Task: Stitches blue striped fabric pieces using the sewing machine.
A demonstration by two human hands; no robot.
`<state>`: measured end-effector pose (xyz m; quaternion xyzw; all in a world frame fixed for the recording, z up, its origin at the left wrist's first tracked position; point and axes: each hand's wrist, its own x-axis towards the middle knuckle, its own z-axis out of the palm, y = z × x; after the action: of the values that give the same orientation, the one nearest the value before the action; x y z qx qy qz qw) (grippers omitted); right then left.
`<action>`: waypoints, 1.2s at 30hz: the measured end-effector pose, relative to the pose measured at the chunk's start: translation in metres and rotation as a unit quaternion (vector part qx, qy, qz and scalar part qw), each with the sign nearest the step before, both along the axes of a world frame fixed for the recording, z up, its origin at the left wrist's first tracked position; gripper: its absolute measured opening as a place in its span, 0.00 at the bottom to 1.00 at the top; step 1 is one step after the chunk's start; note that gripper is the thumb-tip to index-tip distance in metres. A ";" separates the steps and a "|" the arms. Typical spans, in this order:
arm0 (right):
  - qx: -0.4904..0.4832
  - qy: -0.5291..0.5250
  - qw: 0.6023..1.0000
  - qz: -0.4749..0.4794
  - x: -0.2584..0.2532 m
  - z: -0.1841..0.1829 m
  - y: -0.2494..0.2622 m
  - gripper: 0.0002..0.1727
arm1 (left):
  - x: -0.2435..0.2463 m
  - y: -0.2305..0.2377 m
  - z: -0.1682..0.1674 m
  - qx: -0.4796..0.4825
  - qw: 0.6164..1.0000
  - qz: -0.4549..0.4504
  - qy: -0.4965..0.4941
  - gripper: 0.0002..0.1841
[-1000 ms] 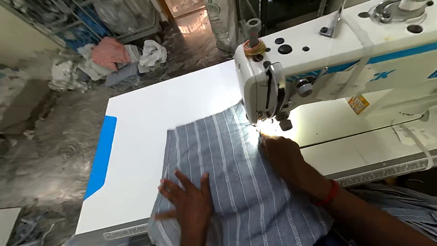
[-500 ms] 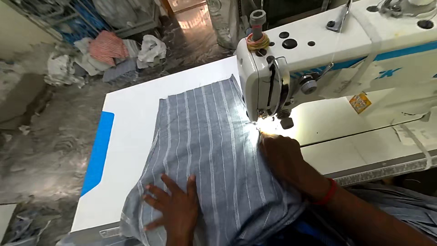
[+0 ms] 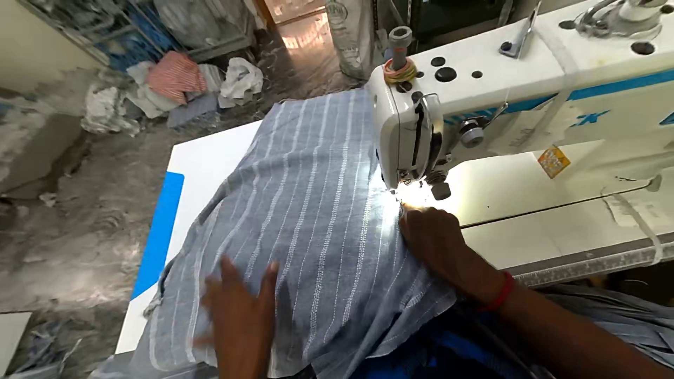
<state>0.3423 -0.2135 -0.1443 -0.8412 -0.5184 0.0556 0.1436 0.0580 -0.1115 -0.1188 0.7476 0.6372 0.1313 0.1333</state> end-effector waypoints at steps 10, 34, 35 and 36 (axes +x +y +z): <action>-0.099 0.215 0.970 -0.050 -0.021 0.020 -0.107 0.15 | -0.018 0.084 -0.052 0.048 0.994 0.046 0.085 0.55; 0.021 -0.085 0.995 0.054 -0.045 -0.019 -0.105 0.29 | 0.133 -0.093 -0.071 0.161 0.910 -0.382 0.000 0.26; 0.028 -0.077 0.995 0.056 -0.040 -0.019 -0.099 0.30 | 0.135 -0.085 -0.072 0.163 0.906 -0.391 0.011 0.27; 0.025 -0.071 0.996 0.058 -0.036 -0.017 -0.092 0.31 | 0.137 -0.073 -0.072 0.165 0.900 -0.402 0.018 0.26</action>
<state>0.3058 -0.3059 -0.1613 -0.8078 -0.5761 -0.0090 0.1244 0.1955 -0.1848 -0.1910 0.9538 0.2536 0.1565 0.0381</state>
